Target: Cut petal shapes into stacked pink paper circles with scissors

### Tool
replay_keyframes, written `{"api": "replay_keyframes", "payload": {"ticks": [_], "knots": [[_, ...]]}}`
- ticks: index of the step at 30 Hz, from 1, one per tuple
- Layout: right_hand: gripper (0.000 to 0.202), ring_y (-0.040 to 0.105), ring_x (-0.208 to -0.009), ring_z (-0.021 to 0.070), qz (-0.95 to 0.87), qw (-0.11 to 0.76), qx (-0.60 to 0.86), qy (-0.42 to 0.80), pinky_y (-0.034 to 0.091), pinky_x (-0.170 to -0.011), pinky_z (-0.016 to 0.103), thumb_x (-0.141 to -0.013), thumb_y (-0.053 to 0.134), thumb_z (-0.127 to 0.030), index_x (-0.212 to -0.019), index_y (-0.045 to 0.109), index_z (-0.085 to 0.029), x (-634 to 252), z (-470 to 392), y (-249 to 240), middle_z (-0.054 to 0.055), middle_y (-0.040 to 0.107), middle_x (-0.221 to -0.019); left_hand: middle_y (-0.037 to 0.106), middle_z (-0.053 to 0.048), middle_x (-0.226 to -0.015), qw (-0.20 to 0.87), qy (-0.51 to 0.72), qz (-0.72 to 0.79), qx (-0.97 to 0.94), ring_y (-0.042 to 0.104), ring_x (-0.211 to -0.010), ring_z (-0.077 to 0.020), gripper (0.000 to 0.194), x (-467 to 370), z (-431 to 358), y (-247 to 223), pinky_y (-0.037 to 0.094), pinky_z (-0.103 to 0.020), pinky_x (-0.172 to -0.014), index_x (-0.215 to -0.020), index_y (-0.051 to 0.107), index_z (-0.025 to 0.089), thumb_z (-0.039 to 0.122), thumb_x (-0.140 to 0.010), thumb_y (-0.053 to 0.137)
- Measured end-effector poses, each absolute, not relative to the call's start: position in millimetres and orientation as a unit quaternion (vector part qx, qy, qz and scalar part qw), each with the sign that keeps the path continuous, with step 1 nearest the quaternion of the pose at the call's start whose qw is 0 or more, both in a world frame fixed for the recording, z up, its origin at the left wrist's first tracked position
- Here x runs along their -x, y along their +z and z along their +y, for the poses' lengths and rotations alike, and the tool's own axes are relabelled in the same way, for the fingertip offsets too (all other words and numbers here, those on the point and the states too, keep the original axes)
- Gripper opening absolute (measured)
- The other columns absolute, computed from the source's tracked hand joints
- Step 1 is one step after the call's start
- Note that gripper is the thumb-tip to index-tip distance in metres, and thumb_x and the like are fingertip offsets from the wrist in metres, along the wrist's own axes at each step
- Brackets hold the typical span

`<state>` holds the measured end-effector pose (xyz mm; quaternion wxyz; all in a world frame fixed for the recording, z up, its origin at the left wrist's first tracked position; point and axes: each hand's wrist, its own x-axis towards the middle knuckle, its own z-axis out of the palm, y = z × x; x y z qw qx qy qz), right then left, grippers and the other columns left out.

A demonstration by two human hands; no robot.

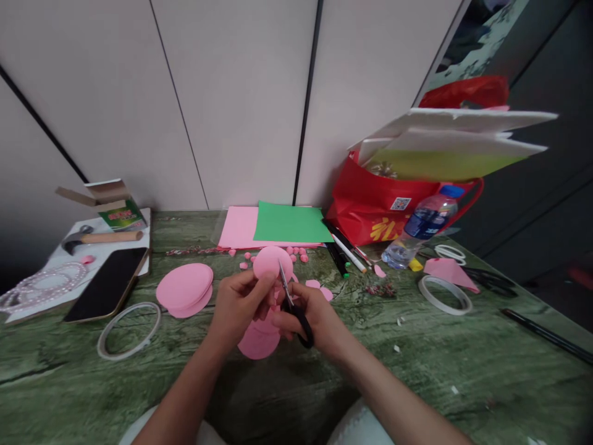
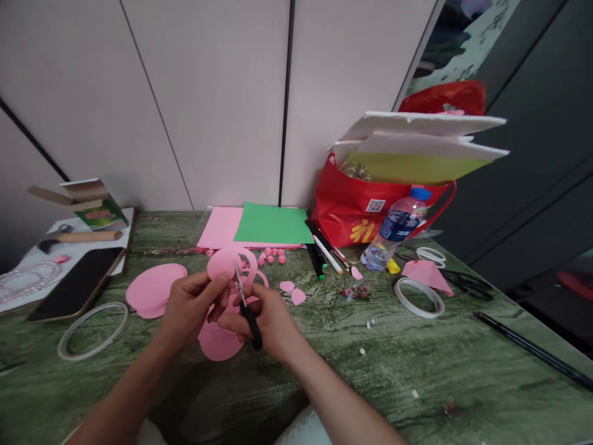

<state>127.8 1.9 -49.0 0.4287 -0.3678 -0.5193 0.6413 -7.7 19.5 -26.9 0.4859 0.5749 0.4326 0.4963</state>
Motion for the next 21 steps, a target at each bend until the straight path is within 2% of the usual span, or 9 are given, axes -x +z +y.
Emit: {"api": "replay_keyframes", "payload": {"ticks": [10,21], "knots": [[0.042,0.044,-0.035,0.0058,-0.527,0.419,0.386,0.63,0.033,-0.035,0.017,-0.052,0.076,-0.041,-0.073,0.047,-0.017,-129.1,1.0,-47.8,-0.008,0.049,-0.044,0.048,0.004,-0.042,0.513,0.507,0.423,-0.548,0.039,-0.031,-0.0044,0.028,8.5,20.1,-28.0,0.027,-0.017,-0.03,-0.054,0.054,0.015,0.034,-0.075,0.056],[0.042,0.045,-0.034,0.0065,-0.515,0.417,0.393,0.638,0.032,-0.035,0.017,-0.052,0.076,-0.039,-0.073,0.047,-0.017,-128.4,1.6,-48.6,-0.008,0.051,-0.042,0.047,0.004,-0.04,0.489,0.508,0.438,-0.558,0.039,-0.03,-0.0041,0.028,10.5,20.9,-27.2,0.026,-0.017,-0.03,-0.053,0.052,0.015,0.033,-0.075,0.057]]}}
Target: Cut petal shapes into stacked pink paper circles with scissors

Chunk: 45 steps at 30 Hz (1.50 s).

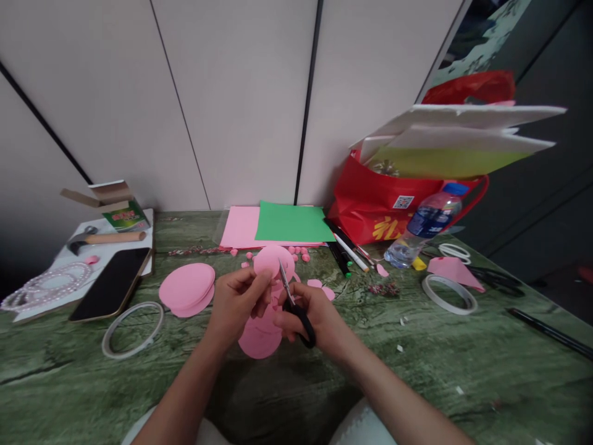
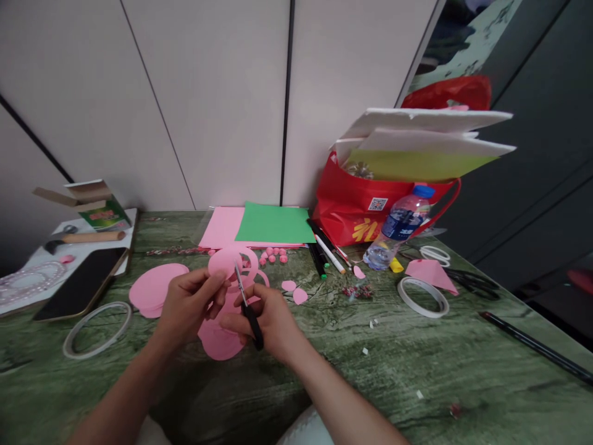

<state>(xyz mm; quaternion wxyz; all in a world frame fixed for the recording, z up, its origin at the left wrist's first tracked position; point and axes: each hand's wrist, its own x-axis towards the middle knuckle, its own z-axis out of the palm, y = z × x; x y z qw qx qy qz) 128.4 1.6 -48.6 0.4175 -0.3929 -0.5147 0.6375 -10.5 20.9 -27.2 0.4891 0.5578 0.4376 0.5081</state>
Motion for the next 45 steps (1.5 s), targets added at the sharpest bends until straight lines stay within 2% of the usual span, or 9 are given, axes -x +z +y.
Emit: {"api": "replay_keyframes", "payload": {"ticks": [12,18,45], "knots": [[0.041,0.044,-0.033,0.0067,-0.518,0.415,0.408,0.627,0.031,-0.033,0.017,-0.052,0.075,-0.04,-0.071,0.047,-0.018,-128.3,0.7,-45.8,-0.009,0.047,-0.039,0.046,0.005,-0.041,0.486,0.52,0.434,-0.552,0.038,-0.03,-0.0036,0.032,9.8,20.5,-24.3,0.025,-0.017,-0.03,-0.049,0.049,0.016,0.032,-0.075,0.055],[0.042,0.045,-0.035,0.0065,-0.517,0.429,0.393,0.628,0.033,-0.034,0.017,-0.051,0.076,-0.038,-0.073,0.047,-0.017,-127.8,1.8,-47.7,-0.008,0.051,-0.043,0.045,0.005,-0.038,0.481,0.513,0.433,-0.565,0.037,-0.029,-0.0036,0.029,11.8,21.2,-24.3,0.025,-0.016,-0.03,-0.05,0.05,0.016,0.03,-0.075,0.056],[0.04,0.044,-0.033,0.0066,-0.514,0.413,0.405,0.633,0.035,-0.036,0.019,-0.052,0.076,-0.038,-0.072,0.047,-0.018,-129.3,0.5,-45.6,-0.009,0.047,-0.04,0.047,0.006,-0.042,0.44,0.555,0.419,-0.569,0.038,-0.031,-0.0031,0.026,13.3,23.0,-25.6,0.027,-0.016,-0.031,-0.056,0.053,0.015,0.028,-0.078,0.056]]}}
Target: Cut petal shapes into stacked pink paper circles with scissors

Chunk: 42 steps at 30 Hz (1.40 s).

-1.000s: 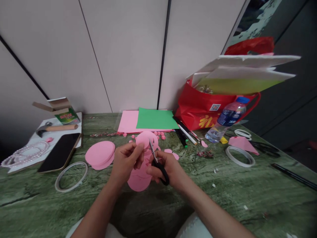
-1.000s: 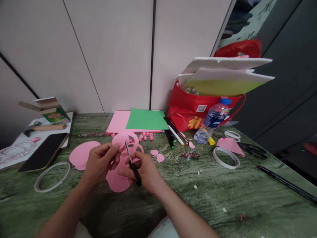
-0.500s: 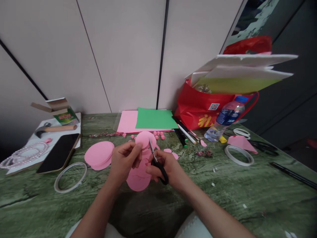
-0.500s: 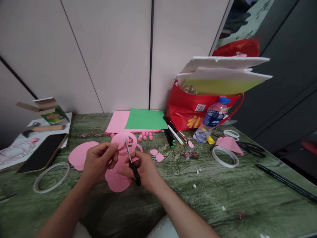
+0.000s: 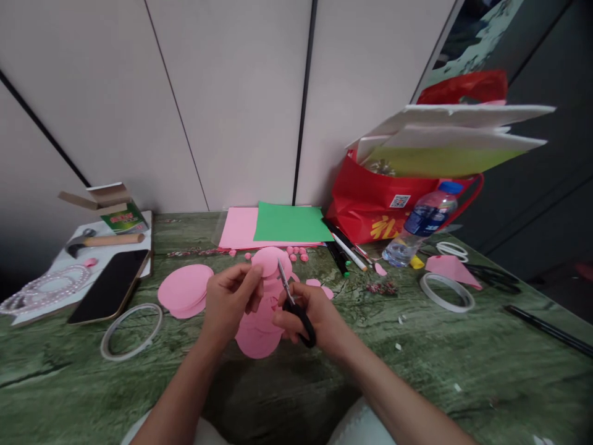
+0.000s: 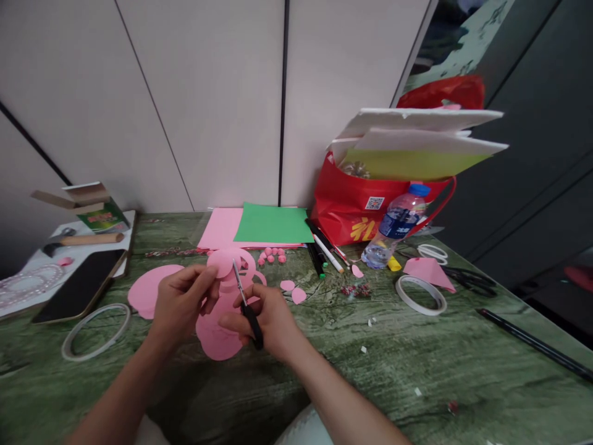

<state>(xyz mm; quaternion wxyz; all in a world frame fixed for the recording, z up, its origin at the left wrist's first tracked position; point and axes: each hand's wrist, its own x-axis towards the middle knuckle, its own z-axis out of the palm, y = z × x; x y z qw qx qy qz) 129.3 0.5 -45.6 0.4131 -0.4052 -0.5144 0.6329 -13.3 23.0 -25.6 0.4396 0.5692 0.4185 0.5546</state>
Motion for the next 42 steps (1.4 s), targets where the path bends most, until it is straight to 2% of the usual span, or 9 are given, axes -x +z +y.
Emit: {"api": "replay_keyframes", "payload": {"ticks": [7,19,29,42], "knots": [[0.04,0.045,-0.034,0.0073,-0.53,0.401,0.412,0.623,0.03,-0.033,0.016,-0.053,0.075,-0.038,-0.072,0.048,-0.017,-128.3,0.1,-45.8,-0.008,0.049,-0.039,0.047,0.006,-0.043,0.434,0.591,0.418,-0.536,0.038,-0.03,-0.0034,0.026,12.4,23.0,-25.5,0.026,-0.015,-0.029,-0.057,0.052,0.015,0.029,-0.079,0.054],[0.041,0.044,-0.033,0.007,-0.523,0.403,0.42,0.622,0.032,-0.034,0.017,-0.053,0.075,-0.04,-0.072,0.047,-0.017,-128.9,-0.1,-44.5,-0.008,0.048,-0.037,0.048,0.005,-0.042,0.464,0.513,0.426,-0.583,0.038,-0.029,-0.0031,0.026,12.2,22.7,-27.2,0.025,-0.015,-0.03,-0.057,0.052,0.015,0.03,-0.076,0.058],[0.039,0.043,-0.034,0.0057,-0.525,0.375,0.415,0.642,0.028,-0.034,0.015,-0.054,0.075,-0.036,-0.073,0.047,-0.017,-128.3,-1.1,-46.9,-0.008,0.05,-0.039,0.052,0.005,-0.046,0.503,0.579,0.4,-0.502,0.039,-0.03,-0.0029,0.021,11.7,24.8,-25.2,0.026,-0.014,-0.029,-0.058,0.052,0.014,0.026,-0.074,0.06],[0.039,0.044,-0.034,0.0062,-0.536,0.365,0.422,0.634,0.029,-0.034,0.016,-0.054,0.075,-0.037,-0.074,0.047,-0.017,-128.2,-0.9,-46.0,-0.008,0.051,-0.041,0.053,0.004,-0.046,0.519,0.574,0.408,-0.483,0.04,-0.028,-0.0032,0.022,11.4,24.4,-21.3,0.027,-0.014,-0.025,-0.058,0.054,0.013,0.029,-0.07,0.063]]}}
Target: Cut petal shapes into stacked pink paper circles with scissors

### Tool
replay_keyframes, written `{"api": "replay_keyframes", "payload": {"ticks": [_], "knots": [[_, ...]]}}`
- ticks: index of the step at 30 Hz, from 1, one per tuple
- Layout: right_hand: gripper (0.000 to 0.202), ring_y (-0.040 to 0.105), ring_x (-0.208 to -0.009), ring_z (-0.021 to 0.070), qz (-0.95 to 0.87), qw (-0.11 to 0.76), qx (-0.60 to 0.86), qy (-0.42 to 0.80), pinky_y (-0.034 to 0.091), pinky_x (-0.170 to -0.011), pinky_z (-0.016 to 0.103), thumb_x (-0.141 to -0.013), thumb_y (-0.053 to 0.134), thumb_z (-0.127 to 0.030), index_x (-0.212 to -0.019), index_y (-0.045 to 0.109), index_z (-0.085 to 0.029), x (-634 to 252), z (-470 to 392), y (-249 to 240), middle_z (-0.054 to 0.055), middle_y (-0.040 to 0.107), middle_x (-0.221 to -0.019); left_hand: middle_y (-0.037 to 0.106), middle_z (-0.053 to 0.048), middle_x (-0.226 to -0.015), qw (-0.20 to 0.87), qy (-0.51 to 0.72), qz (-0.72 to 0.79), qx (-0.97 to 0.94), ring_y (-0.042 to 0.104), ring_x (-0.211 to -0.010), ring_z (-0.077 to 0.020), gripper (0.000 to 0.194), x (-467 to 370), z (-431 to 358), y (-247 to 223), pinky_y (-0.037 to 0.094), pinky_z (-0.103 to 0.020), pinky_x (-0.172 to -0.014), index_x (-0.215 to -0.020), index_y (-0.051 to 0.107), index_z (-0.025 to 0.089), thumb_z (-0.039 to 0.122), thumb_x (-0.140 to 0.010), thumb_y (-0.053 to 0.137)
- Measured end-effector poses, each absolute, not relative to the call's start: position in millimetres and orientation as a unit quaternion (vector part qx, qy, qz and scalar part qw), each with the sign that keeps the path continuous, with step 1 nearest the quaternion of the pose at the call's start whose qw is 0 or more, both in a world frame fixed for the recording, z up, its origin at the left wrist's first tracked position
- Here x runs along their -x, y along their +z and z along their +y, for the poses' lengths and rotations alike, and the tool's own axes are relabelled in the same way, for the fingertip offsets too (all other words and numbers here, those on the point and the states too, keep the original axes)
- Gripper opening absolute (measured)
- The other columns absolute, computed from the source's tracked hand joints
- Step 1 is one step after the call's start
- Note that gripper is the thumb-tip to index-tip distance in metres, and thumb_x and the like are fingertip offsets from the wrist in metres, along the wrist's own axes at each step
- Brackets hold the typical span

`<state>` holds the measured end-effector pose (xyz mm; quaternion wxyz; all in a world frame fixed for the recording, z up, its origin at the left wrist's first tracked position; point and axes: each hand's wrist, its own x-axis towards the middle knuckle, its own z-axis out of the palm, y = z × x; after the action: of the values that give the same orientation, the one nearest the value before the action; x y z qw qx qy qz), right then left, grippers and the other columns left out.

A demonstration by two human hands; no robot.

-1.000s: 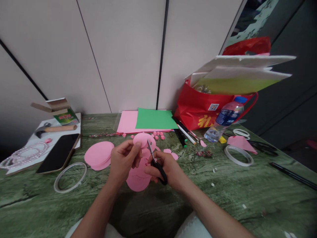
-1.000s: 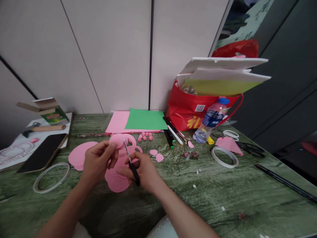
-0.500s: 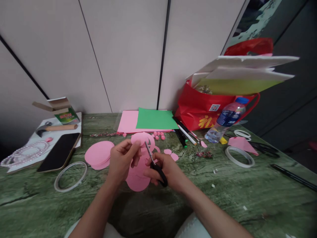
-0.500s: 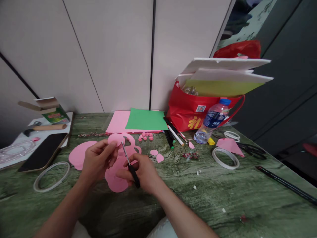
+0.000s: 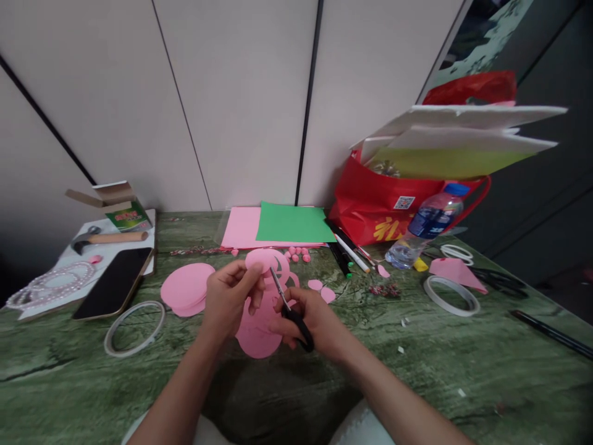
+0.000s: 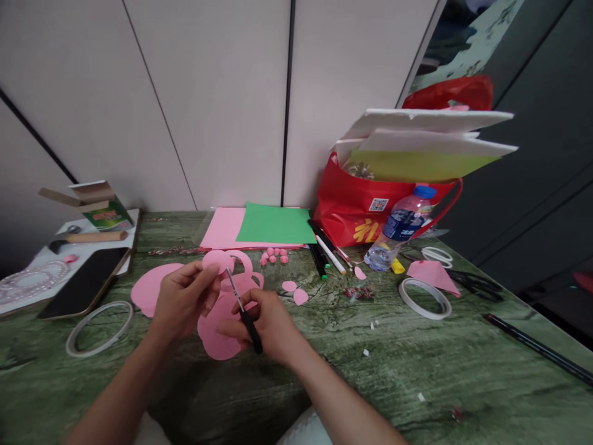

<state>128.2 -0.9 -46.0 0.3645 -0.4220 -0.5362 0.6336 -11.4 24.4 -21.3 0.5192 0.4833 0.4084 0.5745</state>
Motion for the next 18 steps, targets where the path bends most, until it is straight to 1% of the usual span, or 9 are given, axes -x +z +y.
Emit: {"api": "replay_keyframes", "payload": {"ticks": [6,12,18], "knots": [[0.041,0.043,-0.033,0.0059,-0.529,0.367,0.421,0.639,0.027,-0.033,0.015,-0.053,0.075,-0.037,-0.074,0.047,-0.017,-128.1,-1.1,-47.1,-0.008,0.05,-0.039,0.053,0.005,-0.044,0.528,0.567,0.401,-0.488,0.04,-0.028,-0.0035,0.021,12.7,24.3,-21.7,0.028,-0.014,-0.025,-0.058,0.054,0.013,0.028,-0.07,0.063],[0.043,0.047,-0.039,0.0072,-0.546,0.365,0.413,0.631,0.029,-0.038,0.016,-0.051,0.077,-0.036,-0.076,0.048,-0.017,-129.1,-1.3,-48.1,-0.007,0.052,-0.046,0.053,0.004,-0.043,0.523,0.572,0.401,-0.488,0.041,-0.027,-0.0037,0.022,14.3,24.9,-22.0,0.028,-0.015,-0.025,-0.057,0.053,0.013,0.027,-0.071,0.063],[0.044,0.048,-0.04,0.0075,-0.546,0.359,0.414,0.634,0.028,-0.038,0.017,-0.05,0.077,-0.036,-0.076,0.048,-0.017,-129.6,-0.5,-49.2,-0.007,0.051,-0.048,0.053,0.005,-0.045,0.525,0.572,0.401,-0.485,0.041,-0.028,-0.0035,0.022,13.9,24.8,-22.8,0.028,-0.014,-0.026,-0.057,0.053,0.014,0.027,-0.072,0.062]]}}
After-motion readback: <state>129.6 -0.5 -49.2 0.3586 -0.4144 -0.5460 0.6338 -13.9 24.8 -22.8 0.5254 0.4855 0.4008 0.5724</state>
